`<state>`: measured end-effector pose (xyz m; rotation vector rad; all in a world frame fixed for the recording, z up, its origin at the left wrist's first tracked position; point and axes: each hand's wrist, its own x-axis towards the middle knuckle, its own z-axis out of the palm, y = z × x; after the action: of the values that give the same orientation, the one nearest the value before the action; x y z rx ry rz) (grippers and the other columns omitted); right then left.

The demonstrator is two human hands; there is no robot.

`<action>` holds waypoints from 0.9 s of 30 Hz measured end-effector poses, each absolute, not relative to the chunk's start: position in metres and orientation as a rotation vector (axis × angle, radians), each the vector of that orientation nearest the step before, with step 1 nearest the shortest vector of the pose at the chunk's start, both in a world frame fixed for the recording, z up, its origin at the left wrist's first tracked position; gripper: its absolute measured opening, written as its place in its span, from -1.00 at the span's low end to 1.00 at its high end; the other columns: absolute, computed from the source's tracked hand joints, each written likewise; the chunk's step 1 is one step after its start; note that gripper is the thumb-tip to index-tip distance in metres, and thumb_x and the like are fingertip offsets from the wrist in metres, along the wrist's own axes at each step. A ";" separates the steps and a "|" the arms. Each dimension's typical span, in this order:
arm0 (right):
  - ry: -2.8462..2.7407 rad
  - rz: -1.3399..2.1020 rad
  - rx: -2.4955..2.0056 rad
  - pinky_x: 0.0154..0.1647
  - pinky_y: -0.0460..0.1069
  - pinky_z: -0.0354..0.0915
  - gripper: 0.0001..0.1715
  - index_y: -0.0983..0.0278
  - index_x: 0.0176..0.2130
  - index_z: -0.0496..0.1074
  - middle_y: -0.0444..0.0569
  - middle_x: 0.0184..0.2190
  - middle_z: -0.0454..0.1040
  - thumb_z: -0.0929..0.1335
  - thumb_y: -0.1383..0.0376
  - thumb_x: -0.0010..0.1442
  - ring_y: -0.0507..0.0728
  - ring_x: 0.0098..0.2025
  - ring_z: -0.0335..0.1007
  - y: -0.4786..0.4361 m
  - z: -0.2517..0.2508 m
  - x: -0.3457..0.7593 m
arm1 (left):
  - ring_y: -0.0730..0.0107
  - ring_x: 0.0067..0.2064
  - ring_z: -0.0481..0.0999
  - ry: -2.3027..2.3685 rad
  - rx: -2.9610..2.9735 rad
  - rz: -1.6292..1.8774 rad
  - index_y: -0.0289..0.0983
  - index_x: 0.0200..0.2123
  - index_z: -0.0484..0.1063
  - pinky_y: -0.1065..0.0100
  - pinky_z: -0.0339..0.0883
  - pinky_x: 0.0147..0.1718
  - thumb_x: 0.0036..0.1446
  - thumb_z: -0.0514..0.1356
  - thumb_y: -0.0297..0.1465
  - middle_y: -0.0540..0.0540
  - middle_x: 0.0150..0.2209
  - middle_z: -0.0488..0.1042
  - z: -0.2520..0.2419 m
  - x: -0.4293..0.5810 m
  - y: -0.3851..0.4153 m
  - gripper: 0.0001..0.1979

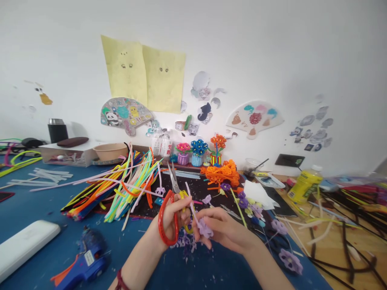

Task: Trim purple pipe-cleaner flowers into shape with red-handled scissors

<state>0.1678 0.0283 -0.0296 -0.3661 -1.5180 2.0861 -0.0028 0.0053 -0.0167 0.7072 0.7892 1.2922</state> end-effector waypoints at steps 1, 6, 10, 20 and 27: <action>-1.531 2.088 -0.358 -0.47 -0.08 0.20 -0.64 0.42 -0.17 0.49 0.08 -0.41 0.49 0.38 0.16 0.17 0.00 -0.51 0.34 0.028 -0.030 0.168 | 0.63 -0.71 0.15 0.790 0.697 1.286 -0.27 -0.59 0.27 0.51 0.08 -0.67 -0.17 0.37 -0.30 0.14 -0.77 0.17 -0.018 -0.002 0.005 -0.70; -1.566 2.055 -0.375 -0.46 -0.10 0.21 -0.61 0.44 -0.14 0.50 0.10 -0.39 0.50 0.40 0.17 0.15 -0.02 -0.50 0.32 0.028 -0.029 0.168 | 0.58 -0.72 0.20 0.798 0.679 1.255 -0.28 -0.56 0.29 0.49 0.15 -0.71 -0.12 0.34 -0.26 0.14 -0.75 0.18 -0.022 0.000 0.006 -0.71; -1.603 2.056 -0.351 -0.49 -0.11 0.20 -0.59 0.45 -0.11 0.49 0.10 -0.40 0.50 0.40 0.17 0.16 -0.02 -0.51 0.31 0.029 -0.032 0.166 | 0.55 -0.73 0.23 0.799 0.688 1.205 -0.29 -0.54 0.32 0.45 0.23 -0.75 -0.06 0.30 -0.22 0.15 -0.74 0.15 -0.022 0.002 0.005 -0.71; -1.641 2.100 -0.384 -0.55 -0.14 0.22 -0.62 0.43 -0.20 0.49 0.06 -0.43 0.50 0.41 0.15 0.13 -0.02 -0.57 0.39 0.025 -0.032 0.160 | 0.53 -0.77 0.23 0.876 0.665 1.188 -0.28 -0.51 0.29 0.44 0.22 -0.81 -0.01 0.26 -0.17 0.14 -0.72 0.22 -0.024 0.008 0.002 -0.68; -1.311 1.910 -0.512 -0.64 -0.20 0.08 -0.72 0.35 -0.17 0.49 0.00 -0.32 0.49 0.39 0.21 0.17 -0.13 -0.61 0.25 0.037 -0.033 0.161 | 0.64 -0.73 0.10 1.027 0.814 1.448 -0.25 -0.57 0.22 0.55 0.04 -0.71 0.00 0.15 0.06 0.16 -0.78 0.12 -0.014 -0.005 0.007 -0.52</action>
<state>0.1611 0.0365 -0.0328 -0.5120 -1.3110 1.9096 -0.0046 0.0069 -0.0135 0.8140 1.0266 1.4483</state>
